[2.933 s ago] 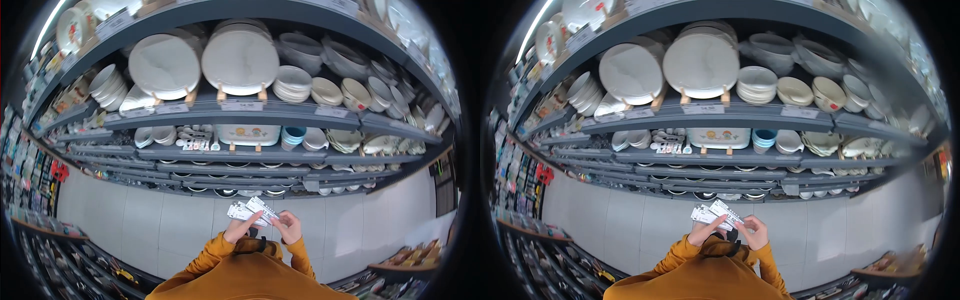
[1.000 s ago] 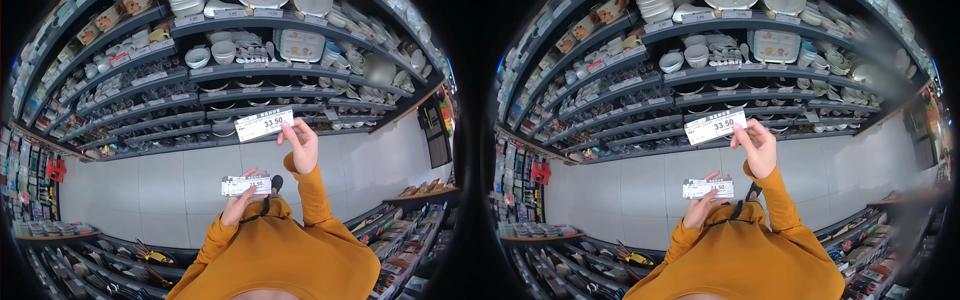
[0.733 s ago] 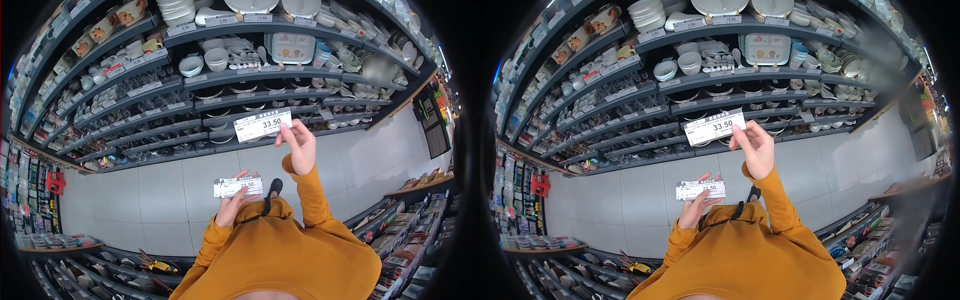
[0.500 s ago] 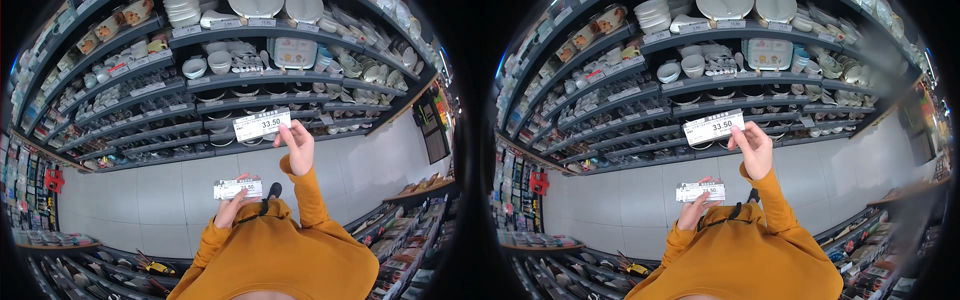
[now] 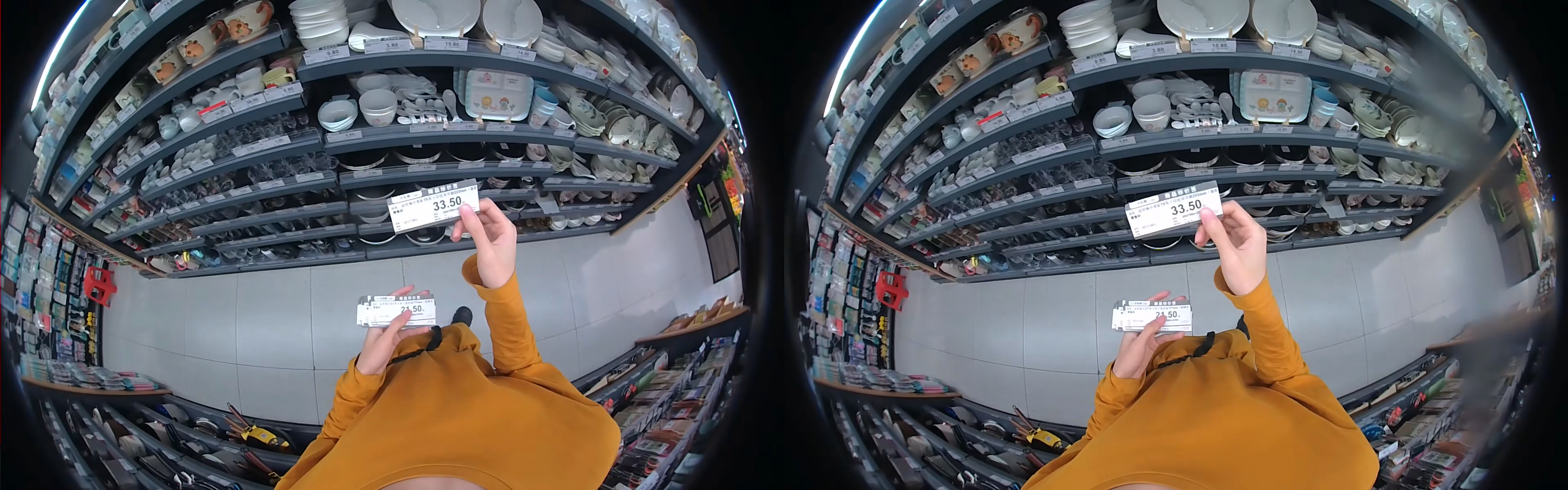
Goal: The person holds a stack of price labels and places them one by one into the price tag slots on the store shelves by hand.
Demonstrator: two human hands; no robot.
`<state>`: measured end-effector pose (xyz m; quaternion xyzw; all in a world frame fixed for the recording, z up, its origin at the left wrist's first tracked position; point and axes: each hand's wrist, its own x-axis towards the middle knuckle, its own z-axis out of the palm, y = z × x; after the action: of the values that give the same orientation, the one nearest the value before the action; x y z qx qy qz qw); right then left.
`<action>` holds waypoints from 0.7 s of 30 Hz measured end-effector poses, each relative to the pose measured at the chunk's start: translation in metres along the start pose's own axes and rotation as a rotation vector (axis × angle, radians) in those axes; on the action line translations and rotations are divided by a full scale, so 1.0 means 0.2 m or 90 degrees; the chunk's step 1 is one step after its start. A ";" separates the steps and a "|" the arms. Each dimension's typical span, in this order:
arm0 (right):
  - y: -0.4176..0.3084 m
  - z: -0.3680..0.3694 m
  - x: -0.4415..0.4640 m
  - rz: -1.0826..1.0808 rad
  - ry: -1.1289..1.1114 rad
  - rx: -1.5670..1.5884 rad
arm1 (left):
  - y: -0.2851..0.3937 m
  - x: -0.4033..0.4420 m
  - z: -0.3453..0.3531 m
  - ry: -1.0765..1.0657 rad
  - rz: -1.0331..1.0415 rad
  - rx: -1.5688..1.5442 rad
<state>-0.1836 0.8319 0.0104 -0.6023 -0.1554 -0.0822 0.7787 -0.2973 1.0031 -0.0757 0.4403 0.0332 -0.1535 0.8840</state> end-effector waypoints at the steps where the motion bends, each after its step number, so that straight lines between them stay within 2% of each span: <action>1: 0.00 0.00 0.00 0.000 0.001 -0.002 | 0.00 0.00 -0.01 -0.006 -0.007 0.004; 21: 0.05 -0.01 -0.09 0.051 0.021 -0.014 | -0.07 -0.06 -0.01 0.016 -0.046 0.012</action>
<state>-0.1966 0.8320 -0.0060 -0.6148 -0.1179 -0.0627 0.7773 -0.3120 0.9991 -0.0857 0.4491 0.0588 -0.1798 0.8732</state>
